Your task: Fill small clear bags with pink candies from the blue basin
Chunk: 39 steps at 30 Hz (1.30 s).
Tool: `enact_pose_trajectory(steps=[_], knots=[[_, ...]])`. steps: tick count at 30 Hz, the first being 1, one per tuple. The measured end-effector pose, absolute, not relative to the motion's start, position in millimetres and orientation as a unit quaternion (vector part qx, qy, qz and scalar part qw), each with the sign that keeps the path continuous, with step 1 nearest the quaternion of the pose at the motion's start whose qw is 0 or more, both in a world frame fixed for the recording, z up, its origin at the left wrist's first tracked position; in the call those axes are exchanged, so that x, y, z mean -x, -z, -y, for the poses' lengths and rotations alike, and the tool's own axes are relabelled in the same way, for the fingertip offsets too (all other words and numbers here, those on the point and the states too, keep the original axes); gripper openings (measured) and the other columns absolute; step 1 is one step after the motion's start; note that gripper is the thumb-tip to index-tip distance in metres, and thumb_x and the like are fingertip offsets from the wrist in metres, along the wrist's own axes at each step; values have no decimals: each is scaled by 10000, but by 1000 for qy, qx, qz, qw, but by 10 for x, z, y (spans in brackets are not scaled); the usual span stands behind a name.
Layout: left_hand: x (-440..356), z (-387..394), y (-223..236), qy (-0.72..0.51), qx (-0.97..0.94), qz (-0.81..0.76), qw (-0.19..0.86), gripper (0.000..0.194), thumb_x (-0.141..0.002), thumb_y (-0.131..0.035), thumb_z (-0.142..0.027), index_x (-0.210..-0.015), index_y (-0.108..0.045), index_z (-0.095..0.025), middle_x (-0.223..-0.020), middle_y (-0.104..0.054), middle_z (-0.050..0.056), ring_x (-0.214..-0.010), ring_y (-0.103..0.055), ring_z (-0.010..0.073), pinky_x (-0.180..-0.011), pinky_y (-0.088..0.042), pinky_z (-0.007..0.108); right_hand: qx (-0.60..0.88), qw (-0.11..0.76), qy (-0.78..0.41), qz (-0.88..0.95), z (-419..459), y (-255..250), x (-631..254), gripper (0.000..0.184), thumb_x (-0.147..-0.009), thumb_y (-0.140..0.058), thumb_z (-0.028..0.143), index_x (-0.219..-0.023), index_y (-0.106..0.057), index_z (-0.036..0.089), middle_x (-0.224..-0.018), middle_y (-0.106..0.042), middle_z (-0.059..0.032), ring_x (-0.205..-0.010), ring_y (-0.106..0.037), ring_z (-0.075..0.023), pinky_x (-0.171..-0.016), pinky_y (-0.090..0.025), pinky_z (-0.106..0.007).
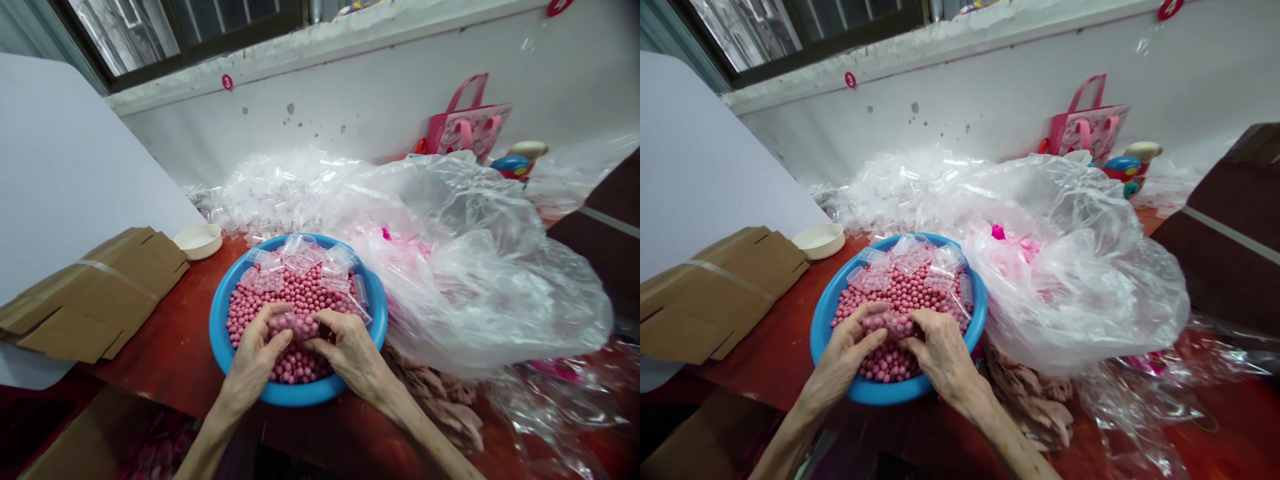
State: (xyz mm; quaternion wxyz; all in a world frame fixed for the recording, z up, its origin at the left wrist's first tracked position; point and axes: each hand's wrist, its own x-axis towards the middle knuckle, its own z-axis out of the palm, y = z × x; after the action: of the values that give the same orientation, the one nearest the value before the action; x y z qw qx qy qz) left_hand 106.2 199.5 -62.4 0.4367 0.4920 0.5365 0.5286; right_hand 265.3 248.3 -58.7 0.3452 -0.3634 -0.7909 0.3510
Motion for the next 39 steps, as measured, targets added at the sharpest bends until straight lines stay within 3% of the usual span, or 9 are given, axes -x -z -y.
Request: enact_pose_trajectory(steps=[14,17,19,21,25,32,34,37,39], knots=[[-1088,-1988,528,-507,-515,-528,446,133,-640,-721,-182,-771,-696,-183,-775,-686,-6,-749,-615,139,-694,-475,216,352,272,-358,821,-2474,586,-2650,286,-726,-697,129,-556,-468,158,-549,-422,72,-547,-389,-88,-527,-243,-229],[-1061,-1985,573,-523,-482,-544,444,147,-630,-735,-207,-767,-688,-183,-740,-661,-18,-701,-577,116,-646,-453,194,341,318,-383,797,-2485,541,-2683,147,-693,-743,134,-757,-612,147,-666,-556,50,-627,-488,-104,-577,-337,-219],[-1027,-1988,619,-529,-470,-546,449,175,-628,-745,-236,-785,-683,-189,-722,-626,-31,-665,-530,98,-613,-426,181,303,353,-410,784,-2500,505,-2722,340,-704,-749,156,-1020,-626,166,-877,-629,8,-773,-555,-125,-675,-403,-228],[-1004,-1992,646,-523,-477,-542,453,183,-634,-744,-250,-797,-683,-194,-701,-582,-41,-637,-483,87,-587,-394,177,244,365,-427,791,-2516,483,-2757,378,-749,-718,180,-1111,-612,213,-992,-621,-8,-891,-562,-138,-771,-422,-253],[-1019,-1987,606,-488,-535,-521,452,111,-664,-723,-235,-753,-686,-180,-649,-517,-48,-605,-424,81,-569,-349,183,198,329,-406,829,-2537,500,-2768,180,-794,-658,119,-939,-675,223,-901,-602,3,-856,-558,-129,-774,-414,-254],[-1026,-1968,591,-495,-525,-529,448,88,-695,-708,-224,-764,-664,-190,-692,-581,-40,-657,-509,99,-619,-404,186,273,356,-392,803,-2555,579,-2743,90,-787,-658,118,-727,-615,170,-686,-584,31,-653,-536,-118,-620,-395,-239],[-1026,-1965,612,-518,-510,-536,430,103,-703,-700,-218,-796,-661,-198,-755,-610,-34,-714,-539,107,-663,-427,187,331,401,-359,775,-2548,599,-2737,51,-786,-673,181,-819,-636,172,-786,-612,-3,-740,-557,-149,-674,-428,-269],[-1051,-1949,625,-532,-506,-538,414,99,-721,-685,-229,-810,-652,-199,-788,-619,-28,-748,-558,117,-684,-451,193,357,422,-291,781,-2517,612,-2702,423,-726,-739,225,-1126,-605,187,-1117,-581,-81,-1058,-509,-230,-898,-414,-362],[-1048,-1935,624,-532,-511,-540,405,85,-730,-678,-236,-800,-649,-198,-768,-618,-30,-745,-564,119,-682,-457,193,329,391,-301,805,-2493,596,-2662,390,-762,-708,235,-1139,-613,211,-1125,-583,-77,-1075,-500,-232,-922,-405,-378]])
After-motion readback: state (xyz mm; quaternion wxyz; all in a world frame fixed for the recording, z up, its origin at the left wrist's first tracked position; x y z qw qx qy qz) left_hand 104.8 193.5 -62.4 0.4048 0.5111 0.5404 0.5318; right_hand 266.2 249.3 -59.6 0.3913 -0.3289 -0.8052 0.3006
